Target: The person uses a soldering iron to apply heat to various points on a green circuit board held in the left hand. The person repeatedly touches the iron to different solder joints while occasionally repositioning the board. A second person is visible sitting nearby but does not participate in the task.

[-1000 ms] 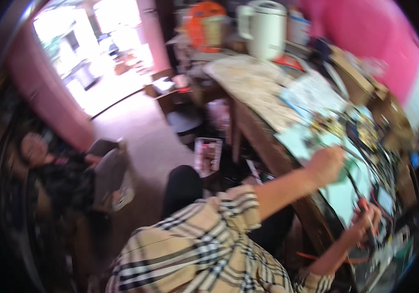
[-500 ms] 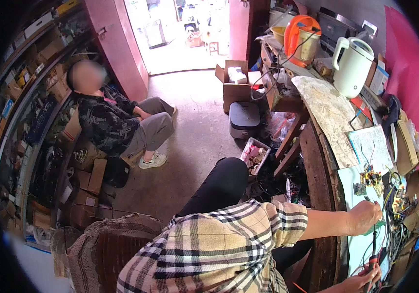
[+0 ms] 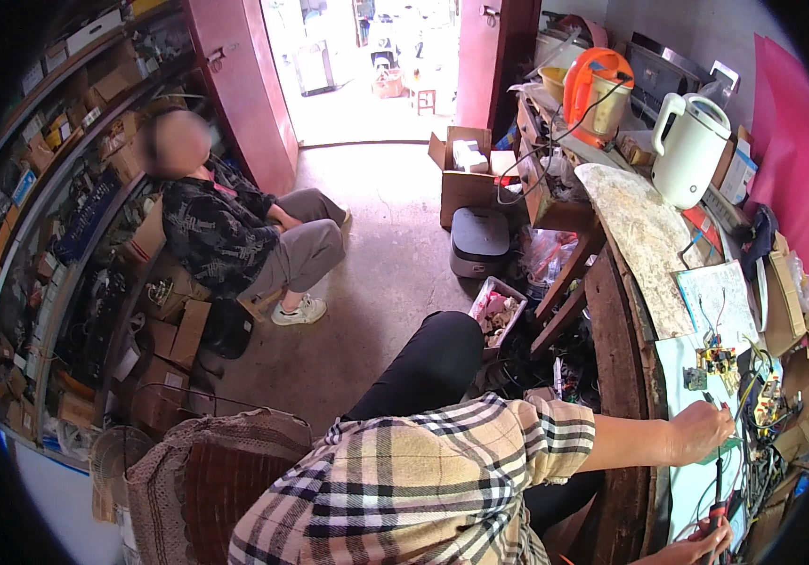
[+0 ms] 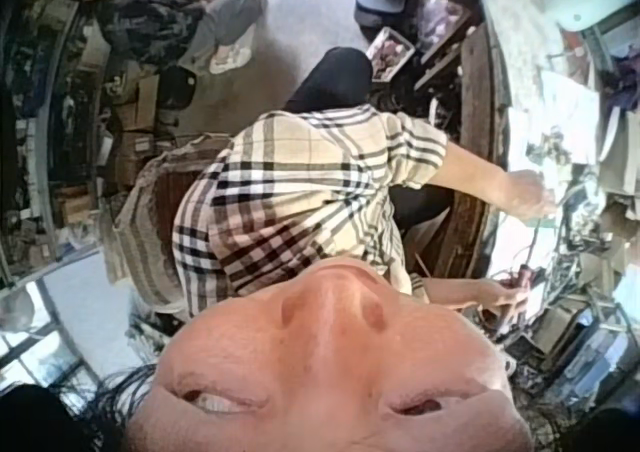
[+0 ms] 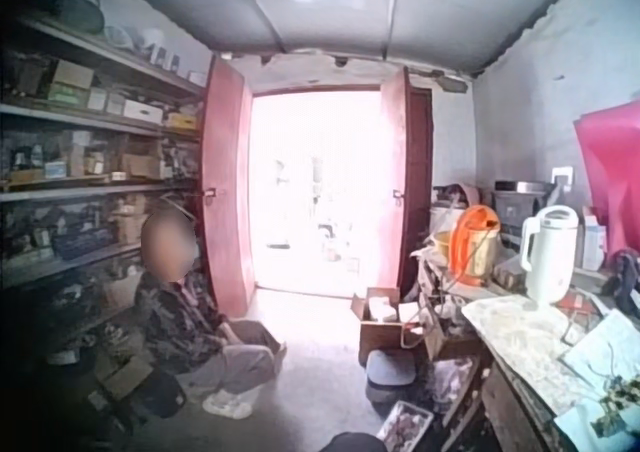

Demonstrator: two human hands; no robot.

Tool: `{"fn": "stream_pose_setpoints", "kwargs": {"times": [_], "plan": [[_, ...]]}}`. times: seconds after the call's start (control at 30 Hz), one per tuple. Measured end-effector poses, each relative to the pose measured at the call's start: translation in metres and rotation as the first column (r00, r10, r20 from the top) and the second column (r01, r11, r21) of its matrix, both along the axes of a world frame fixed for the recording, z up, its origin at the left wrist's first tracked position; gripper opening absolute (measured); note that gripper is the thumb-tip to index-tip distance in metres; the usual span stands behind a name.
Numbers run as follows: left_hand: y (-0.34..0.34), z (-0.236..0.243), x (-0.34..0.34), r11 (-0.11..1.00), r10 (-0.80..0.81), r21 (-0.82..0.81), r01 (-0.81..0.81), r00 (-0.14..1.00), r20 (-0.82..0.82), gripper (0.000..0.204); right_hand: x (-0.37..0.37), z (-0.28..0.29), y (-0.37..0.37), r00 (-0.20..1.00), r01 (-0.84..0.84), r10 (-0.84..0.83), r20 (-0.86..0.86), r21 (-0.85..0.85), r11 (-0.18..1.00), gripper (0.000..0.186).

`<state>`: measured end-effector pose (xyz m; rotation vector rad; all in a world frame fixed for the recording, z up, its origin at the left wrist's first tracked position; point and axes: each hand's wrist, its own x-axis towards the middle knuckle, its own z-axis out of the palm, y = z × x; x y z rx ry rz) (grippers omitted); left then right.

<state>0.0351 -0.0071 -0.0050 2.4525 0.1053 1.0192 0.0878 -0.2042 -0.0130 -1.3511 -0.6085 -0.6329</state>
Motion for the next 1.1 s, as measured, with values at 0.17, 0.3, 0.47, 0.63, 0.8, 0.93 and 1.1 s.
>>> {"fn": "stream_pose_setpoints", "kwargs": {"times": [0.17,0.3,0.47,0.63,0.8,0.93,1.1], "plan": [[0.0,-0.009,0.008,0.998,0.067,-0.007,-0.067,0.995,0.078,0.017,0.004,-0.003,-0.002,1.0,-0.005,0.005,0.005,-0.006,1.0,0.035],[0.0,-0.005,0.003,0.999,0.042,-0.001,-0.042,0.998,0.041,0.021,0.007,-0.004,-0.004,1.0,0.003,-0.002,0.006,-0.012,1.0,0.034],[0.004,0.013,-0.014,0.974,-0.158,-0.185,0.134,0.98,-0.121,0.031,0.01,-0.008,0.002,1.0,-0.02,0.02,-0.002,-0.018,1.0,0.034],[0.002,-0.003,-0.013,0.95,-0.212,-0.241,0.2,0.977,-0.026,0.04,0.013,-0.007,-0.001,1.0,-0.014,0.014,0.001,-0.029,0.999,0.033],[0.001,-0.028,-0.015,0.888,-0.296,-0.324,0.325,0.945,0.136,0.049,0.023,-0.013,-0.003,1.0,-0.009,0.009,0.024,-0.018,1.0,0.034],[0.003,-0.003,-0.052,0.796,-0.439,-0.449,0.405,0.898,0.032,0.057,0.025,-0.017,-0.004,1.0,0.015,-0.015,0.018,-0.011,1.0,0.033],[0.005,0.017,-0.074,0.769,-0.512,-0.495,0.404,0.853,-0.099,0.068,0.023,-0.015,-0.005,1.0,0.004,-0.004,0.01,-0.001,1.0,0.033]]}}
